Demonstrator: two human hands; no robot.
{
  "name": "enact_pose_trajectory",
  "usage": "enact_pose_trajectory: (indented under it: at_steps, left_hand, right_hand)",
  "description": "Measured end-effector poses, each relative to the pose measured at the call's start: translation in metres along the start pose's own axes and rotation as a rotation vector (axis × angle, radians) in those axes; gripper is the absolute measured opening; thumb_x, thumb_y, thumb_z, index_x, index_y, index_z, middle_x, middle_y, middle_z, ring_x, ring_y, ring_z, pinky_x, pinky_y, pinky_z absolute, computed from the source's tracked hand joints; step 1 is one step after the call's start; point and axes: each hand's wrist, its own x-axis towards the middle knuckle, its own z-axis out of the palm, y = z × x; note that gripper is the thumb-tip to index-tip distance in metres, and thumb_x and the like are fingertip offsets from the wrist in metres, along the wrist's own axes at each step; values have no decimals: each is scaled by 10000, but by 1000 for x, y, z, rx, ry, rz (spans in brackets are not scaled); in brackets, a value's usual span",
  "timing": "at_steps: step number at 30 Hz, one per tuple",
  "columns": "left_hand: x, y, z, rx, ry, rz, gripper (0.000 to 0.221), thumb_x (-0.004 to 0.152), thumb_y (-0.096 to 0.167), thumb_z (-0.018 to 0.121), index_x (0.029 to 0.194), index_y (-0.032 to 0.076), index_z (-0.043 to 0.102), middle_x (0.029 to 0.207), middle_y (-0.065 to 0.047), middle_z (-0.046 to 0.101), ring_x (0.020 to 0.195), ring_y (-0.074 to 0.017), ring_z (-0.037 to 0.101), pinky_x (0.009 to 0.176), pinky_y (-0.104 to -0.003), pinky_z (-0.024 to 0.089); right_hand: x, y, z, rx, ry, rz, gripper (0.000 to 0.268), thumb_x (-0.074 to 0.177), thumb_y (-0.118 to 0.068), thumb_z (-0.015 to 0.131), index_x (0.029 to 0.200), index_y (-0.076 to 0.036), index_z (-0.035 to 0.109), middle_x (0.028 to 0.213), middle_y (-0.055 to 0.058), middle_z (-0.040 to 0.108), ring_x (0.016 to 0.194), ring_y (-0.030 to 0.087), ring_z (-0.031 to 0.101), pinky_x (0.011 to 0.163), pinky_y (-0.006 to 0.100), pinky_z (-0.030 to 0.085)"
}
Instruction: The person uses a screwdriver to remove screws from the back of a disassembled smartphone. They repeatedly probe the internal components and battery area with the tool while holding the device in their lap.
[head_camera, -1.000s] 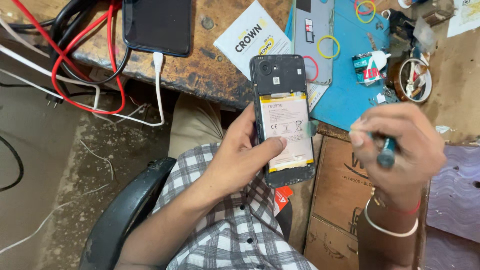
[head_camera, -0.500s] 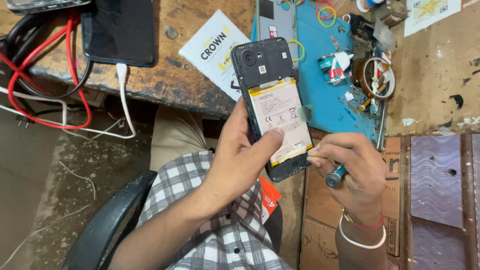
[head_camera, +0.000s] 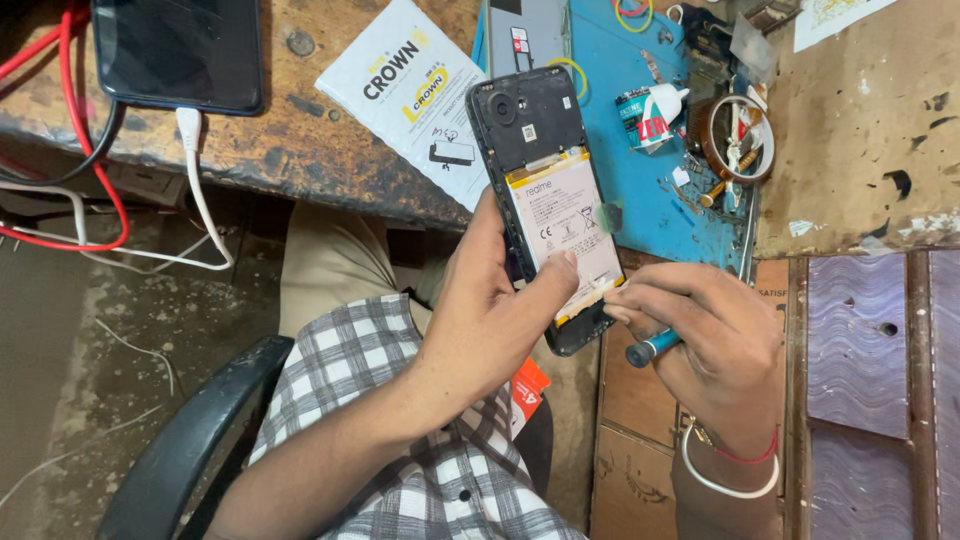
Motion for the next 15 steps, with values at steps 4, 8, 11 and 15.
enact_pose_trajectory:
  at_steps: [4, 8, 11, 15]
  left_hand:
    - [2, -5, 0, -96, -23, 22, 513, 1002, -41, 578, 1485, -20, 406, 1334, -96, 603, 1228, -124, 588, 1105, -315, 502]
    - [3, -10, 1, -173, -11, 19, 534, 1005, -63, 563, 1507, -14, 387, 1348, -102, 594, 1242, -139, 587, 1120, -329, 493]
    - [7, -12, -1, -189, -13, 17, 524, 1006, -70, 555, 1501, -19, 389, 1354, -111, 604, 1244, -152, 600, 1118, -338, 503]
    - [9, -15, -4, -175, -7, 12, 505, 1006, -71, 556, 1484, -26, 399, 1358, -115, 612, 1245, -155, 608, 1108, -341, 512]
  right_hand:
    - [0, 1, -1, -11, -12, 12, 296, 765, 1, 842, 1037, -52, 740, 1015, 76, 716, 887, 221, 715, 735, 340, 553]
    - [-3, 3, 1, -22, 3, 10, 335, 769, 1, 847, 1081, -75, 750, 1017, 64, 714, 882, 214, 706, 731, 336, 539]
    - [-5, 5, 5, -1, 25, 16, 363, 771, 15, 849, 1104, -101, 762, 998, 61, 708, 804, 176, 677, 666, 307, 514]
    - [-7, 9, 7, 68, 16, 33, 413, 768, 61, 806, 1145, -104, 764, 1017, 69, 704, 698, 114, 623, 608, 278, 492]
